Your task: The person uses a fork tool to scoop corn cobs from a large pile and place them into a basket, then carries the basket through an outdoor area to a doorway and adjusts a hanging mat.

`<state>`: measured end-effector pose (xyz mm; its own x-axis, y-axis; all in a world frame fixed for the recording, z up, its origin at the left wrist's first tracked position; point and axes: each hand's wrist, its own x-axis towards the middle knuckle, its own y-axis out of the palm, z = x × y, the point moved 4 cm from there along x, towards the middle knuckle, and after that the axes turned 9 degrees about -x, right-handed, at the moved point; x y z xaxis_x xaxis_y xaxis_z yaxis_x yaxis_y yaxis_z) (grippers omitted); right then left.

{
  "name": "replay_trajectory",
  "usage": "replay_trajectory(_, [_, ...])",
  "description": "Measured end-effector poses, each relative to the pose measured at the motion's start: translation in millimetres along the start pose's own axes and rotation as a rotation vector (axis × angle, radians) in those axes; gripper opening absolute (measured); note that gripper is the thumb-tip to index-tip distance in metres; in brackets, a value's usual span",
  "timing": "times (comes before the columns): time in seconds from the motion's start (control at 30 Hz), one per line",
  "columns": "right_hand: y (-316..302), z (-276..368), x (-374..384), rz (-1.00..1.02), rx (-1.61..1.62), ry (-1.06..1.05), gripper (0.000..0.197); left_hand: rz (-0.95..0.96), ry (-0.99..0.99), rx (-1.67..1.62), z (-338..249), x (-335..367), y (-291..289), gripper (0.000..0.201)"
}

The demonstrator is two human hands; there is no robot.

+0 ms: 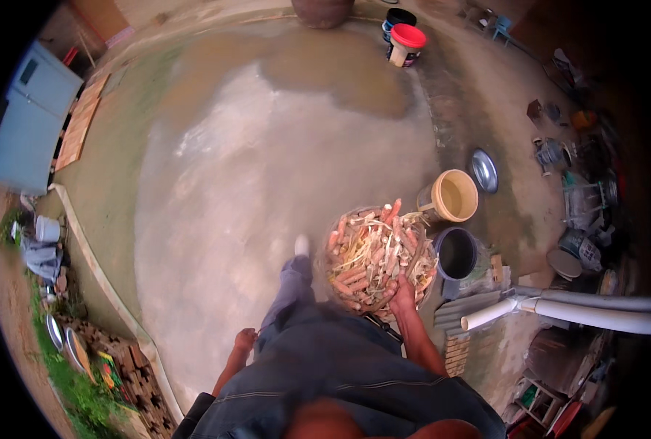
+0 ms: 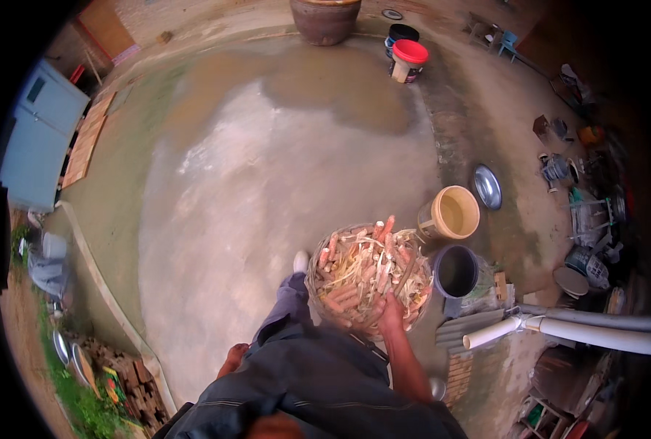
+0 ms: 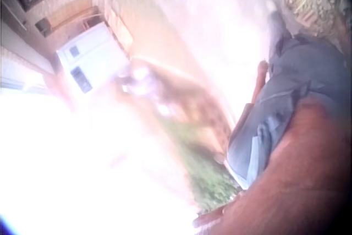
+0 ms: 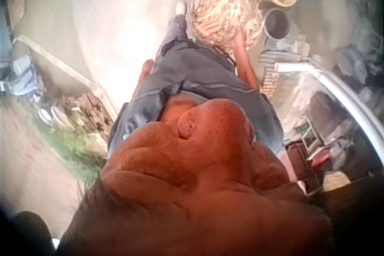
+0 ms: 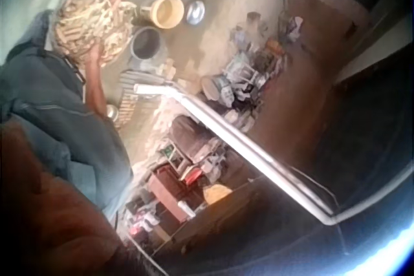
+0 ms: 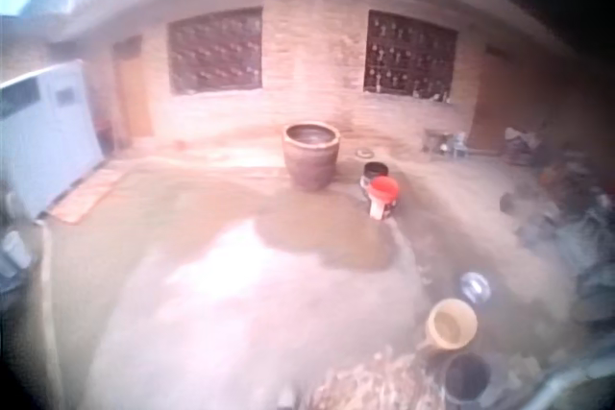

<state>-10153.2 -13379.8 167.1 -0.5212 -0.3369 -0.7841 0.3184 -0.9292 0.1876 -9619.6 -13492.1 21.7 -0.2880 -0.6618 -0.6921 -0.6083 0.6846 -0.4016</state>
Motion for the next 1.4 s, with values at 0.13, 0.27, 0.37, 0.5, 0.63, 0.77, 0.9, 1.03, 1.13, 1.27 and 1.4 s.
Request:
replay_trajectory(0.13, [52.8, 53.2, 48.5, -0.008, 0.044, -0.061, 0.026, 0.127, 0.726, 0.640, -52.2, 102.2, -16.9, 0.027])
replay_trajectory(0.27, [82.4, 94.0, 74.6, -0.132, 0.133, -0.111, 0.025, 0.100, -0.377, -0.505, -133.2, 191.4, -78.0, 0.028])
replay_trajectory(0.37, [76.1, 161.5, 98.4, -0.073, 0.187, -0.191, 0.027, 0.108, -0.320, -0.609, -210.4, 248.1, -82.4, 0.026])
replay_trajectory(0.5, [110.5, 235.6, 119.0, -0.147, 0.144, -0.292, 0.028, 0.043, -0.252, -0.384, -334.0, 332.8, -115.1, 0.026])
replay_trajectory(0.63, [105.8, 242.5, 147.1, -0.196, 0.167, -0.196, 0.028, 0.079, -0.227, -0.348, -394.3, 366.1, -103.9, 0.027])
replay_trajectory(0.77, [118.8, 288.2, 205.8, -0.168, 0.280, -0.188, 0.026, 0.119, -0.233, -0.442, -452.7, 402.9, -73.4, 0.029])
replay_trajectory(0.9, [127.0, 353.2, 255.1, -0.157, 0.210, -0.161, 0.027, 0.111, -0.364, -0.346, -486.6, 414.5, -42.2, 0.026])
replay_trajectory(1.03, [125.6, 405.9, 300.0, -0.137, 0.160, -0.129, 0.027, 0.125, -0.348, -0.316, -539.2, 427.4, -6.5, 0.027])
replay_trajectory(1.13, [124.1, 428.7, 327.0, -0.120, 0.221, -0.095, 0.025, 0.121, -0.324, -0.320, -577.1, 438.7, 14.4, 0.032])
replay_trajectory(1.27, [119.8, 469.3, 358.3, -0.111, 0.278, -0.104, 0.022, 0.133, -0.225, -0.166, -625.0, 473.5, 33.3, 0.035])
replay_trajectory(1.4, [115.7, 500.3, 386.6, -0.167, 0.318, -0.119, 0.023, 0.189, -0.311, -0.123, -667.1, 531.7, 34.3, 0.035])
